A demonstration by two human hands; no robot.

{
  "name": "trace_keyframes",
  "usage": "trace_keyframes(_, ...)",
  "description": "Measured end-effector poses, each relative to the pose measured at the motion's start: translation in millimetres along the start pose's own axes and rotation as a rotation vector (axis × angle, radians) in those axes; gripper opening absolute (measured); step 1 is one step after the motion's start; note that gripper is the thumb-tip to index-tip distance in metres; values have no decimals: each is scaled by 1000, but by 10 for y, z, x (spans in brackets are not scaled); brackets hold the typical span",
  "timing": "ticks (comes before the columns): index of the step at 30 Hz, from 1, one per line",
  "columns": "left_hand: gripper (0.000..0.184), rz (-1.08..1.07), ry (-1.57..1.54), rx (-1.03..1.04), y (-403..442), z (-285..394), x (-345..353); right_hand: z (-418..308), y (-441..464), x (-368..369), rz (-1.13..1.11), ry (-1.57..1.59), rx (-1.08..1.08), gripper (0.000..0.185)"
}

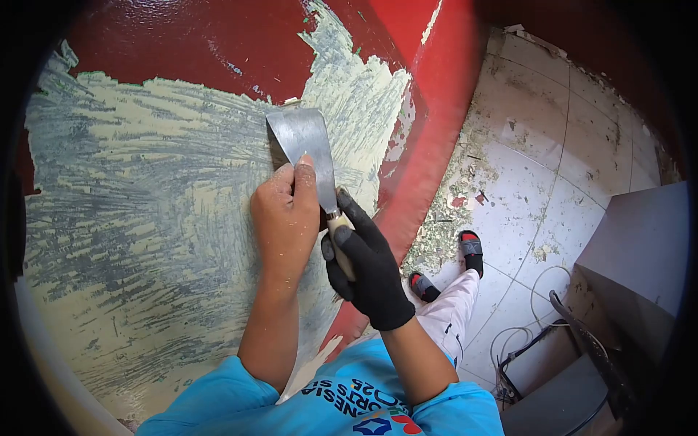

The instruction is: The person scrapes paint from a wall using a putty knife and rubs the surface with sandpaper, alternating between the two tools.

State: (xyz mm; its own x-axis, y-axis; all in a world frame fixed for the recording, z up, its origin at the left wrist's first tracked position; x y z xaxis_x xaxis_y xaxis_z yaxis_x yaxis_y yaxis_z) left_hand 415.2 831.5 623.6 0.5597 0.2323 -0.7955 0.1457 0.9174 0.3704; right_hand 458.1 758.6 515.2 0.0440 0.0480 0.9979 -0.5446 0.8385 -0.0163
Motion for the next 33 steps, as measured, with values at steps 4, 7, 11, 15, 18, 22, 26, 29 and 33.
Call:
trace_keyframes(4, 32, 132, 50, 122, 296, 212, -92, -275, 31, 103, 307, -830, -462, 45)
trace_keyframes(7, 33, 38, 97, 71, 216, 187, -119, -263, -27, 212, 334, -493, -167, 45)
trace_keyframes(11, 35, -60, 3, 10, -31, 29, 7, -228, -79, 57, 382, -343, -31, 46)
trace_keyframes(15, 35, -59, -28, -9, 43, 22, 43, -265, -6, 10, 381, -290, -31, 45)
trace_keyframes(18, 34, -65, -47, 13, -62, -53, 89, -230, -86, -11, 441, -333, -29, 44)
trace_keyframes(22, 32, -28, -167, -30, -45, -127, 119, -314, -28, 11, 478, -444, -61, 41)
trace_keyframes(26, 31, -38, -22, 61, -40, -14, 68, -276, -89, 69, 487, -462, -101, 40)
trace_keyframes(29, 30, -36, -72, -15, -42, -44, -10, -305, -136, 183, 511, -486, -98, 39)
trace_keyframes(33, 28, -134, 110, 75, 22, 89, -68, -453, -98, 352, 530, -899, -285, 37)
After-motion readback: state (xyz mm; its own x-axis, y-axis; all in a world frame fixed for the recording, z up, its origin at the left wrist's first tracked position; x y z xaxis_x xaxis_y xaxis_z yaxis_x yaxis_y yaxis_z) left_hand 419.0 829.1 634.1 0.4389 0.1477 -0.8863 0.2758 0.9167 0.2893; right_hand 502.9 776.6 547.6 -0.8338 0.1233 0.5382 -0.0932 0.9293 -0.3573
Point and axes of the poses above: each hand's wrist, its own y-axis towards the middle knuckle, its own x-axis out of the palm, z = x × y, the point moved 7 cm from there along y, towards the middle knuckle, and after that the axes turned 13 degrees about x, right-handed, at the moved point
